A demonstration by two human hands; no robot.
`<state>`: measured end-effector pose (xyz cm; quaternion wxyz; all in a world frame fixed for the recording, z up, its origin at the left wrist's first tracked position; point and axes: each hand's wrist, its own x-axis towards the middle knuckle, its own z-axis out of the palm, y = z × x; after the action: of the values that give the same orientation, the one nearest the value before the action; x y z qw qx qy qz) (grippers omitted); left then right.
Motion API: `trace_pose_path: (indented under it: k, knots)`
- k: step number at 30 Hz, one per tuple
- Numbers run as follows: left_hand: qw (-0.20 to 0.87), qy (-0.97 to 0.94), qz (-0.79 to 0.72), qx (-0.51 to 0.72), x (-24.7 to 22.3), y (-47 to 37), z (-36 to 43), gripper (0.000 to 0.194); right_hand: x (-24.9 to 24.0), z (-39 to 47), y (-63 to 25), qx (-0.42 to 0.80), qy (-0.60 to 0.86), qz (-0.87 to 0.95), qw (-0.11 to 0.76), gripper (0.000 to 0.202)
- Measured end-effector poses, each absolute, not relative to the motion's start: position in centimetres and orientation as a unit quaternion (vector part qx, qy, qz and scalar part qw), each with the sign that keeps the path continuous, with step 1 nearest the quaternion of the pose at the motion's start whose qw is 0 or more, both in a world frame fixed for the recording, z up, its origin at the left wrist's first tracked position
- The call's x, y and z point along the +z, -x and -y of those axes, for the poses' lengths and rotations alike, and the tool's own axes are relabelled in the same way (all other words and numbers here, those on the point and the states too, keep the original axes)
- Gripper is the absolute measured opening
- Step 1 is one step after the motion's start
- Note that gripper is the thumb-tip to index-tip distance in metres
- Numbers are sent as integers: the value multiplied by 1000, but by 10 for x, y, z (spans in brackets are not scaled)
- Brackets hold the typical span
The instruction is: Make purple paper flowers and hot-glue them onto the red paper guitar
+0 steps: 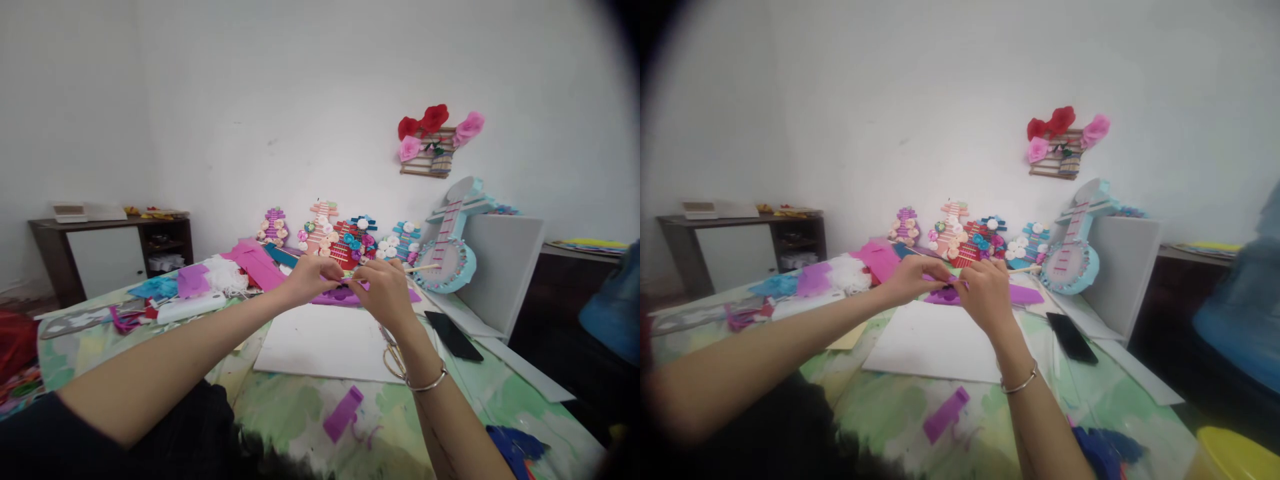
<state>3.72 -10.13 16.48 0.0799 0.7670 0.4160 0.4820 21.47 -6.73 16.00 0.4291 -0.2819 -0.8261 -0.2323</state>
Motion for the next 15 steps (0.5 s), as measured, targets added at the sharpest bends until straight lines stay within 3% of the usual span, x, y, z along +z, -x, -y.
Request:
trace_pose_path:
  k: [11,15]
  knots:
    - [214,-764,-423,438,166,-37,103,27,160,67,-216,-218,240,849,417,16]
    - [260,-759,-404,440,170,-39,106,23,161,67,-218,-216,240,852,412,16]
